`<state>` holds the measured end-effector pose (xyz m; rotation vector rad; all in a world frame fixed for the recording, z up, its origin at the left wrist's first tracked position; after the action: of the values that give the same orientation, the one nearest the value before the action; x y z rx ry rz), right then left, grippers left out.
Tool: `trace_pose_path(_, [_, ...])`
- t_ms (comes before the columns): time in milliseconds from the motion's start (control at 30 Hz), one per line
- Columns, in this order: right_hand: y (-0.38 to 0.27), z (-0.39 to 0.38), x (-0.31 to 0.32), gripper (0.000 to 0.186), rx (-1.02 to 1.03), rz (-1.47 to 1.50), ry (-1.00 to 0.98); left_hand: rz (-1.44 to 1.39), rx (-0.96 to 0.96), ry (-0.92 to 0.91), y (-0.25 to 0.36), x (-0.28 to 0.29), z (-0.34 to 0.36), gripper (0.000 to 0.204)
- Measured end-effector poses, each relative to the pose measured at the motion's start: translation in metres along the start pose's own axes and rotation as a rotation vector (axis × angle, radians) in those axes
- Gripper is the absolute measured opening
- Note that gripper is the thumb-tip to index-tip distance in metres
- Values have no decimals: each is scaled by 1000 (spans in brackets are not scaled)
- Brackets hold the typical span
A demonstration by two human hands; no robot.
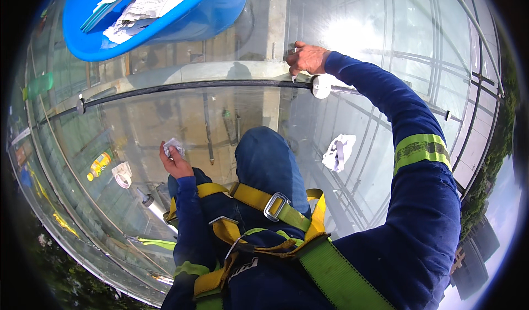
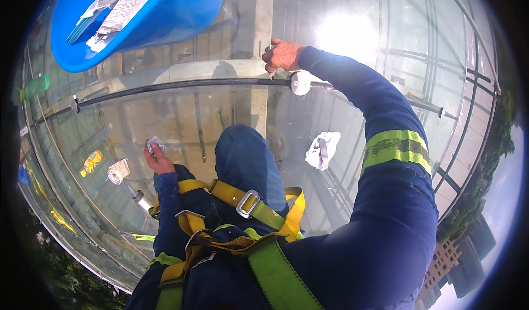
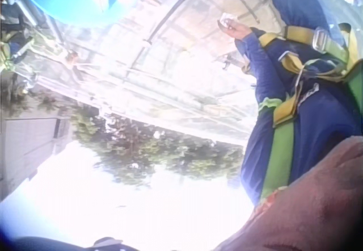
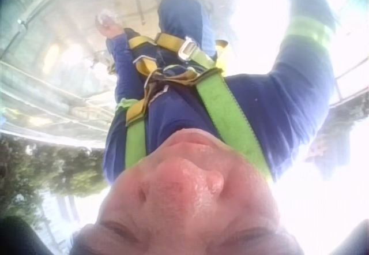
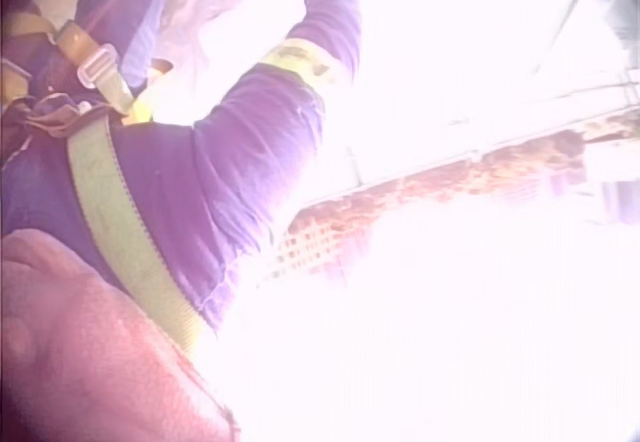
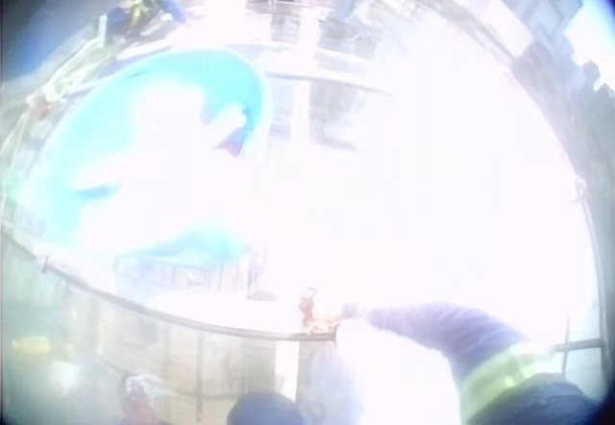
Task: The person cleans a joint on a glass roof structure using a cloth and then applies a sealant using a small tool, periodically wiping the tool and throwing away used wipes in a blue bucket.
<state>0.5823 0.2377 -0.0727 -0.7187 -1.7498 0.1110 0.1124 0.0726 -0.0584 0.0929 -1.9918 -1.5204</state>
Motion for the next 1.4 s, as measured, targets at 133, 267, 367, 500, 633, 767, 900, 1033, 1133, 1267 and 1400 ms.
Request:
trace_pose_path(133, [-2,-13,3,18,8,-29,-39,35,-34,0,-2,2,-5,46])
trace_pose_path(267, [-3,-20,0,15,5,-74,-104,-38,2,-15,-7,2,-10,44])
trace_pose_path(367, [-2,-24,3,13,-112,6,-259,-83,24,-4,-9,12,-15,39])
trace_pose_path(500, [-11,-52,46,12,-471,319,164,-458,402,-113,27,-17,-48,25])
trace_pose_path(633, [-93,-64,93,15,-672,987,732,-703,580,-426,107,-54,-85,26])
trace_pose_path(767, [-235,-30,127,26,-637,1416,888,-817,553,-757,168,-56,-122,21])
trace_pose_path(900, [-335,4,149,23,-522,1277,1107,-811,503,-856,204,-18,-140,22])
trace_pose_path(1033, [-402,16,161,18,-650,942,1175,-978,372,-1050,241,40,-165,31])
trace_pose_path(1133, [-433,17,166,19,-602,793,1285,-1055,311,-1107,262,80,-182,32])
trace_pose_path(1267, [-483,28,184,15,-633,604,1168,-994,193,-950,228,94,-186,26])
trace_pose_path(1400, [-486,47,159,24,-414,1025,1174,-800,38,-765,212,101,-178,19])
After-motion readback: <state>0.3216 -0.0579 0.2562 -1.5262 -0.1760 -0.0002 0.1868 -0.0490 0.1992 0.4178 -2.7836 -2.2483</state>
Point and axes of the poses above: each hand's wrist, its own z-axis towards the middle knuckle, its own x-axis out of the back of the hand, y = z × x, the point moved 8 cm from there along z, towards the middle knuckle, and after that the axes turned 1 degree about -y, right-handed, at the moved point
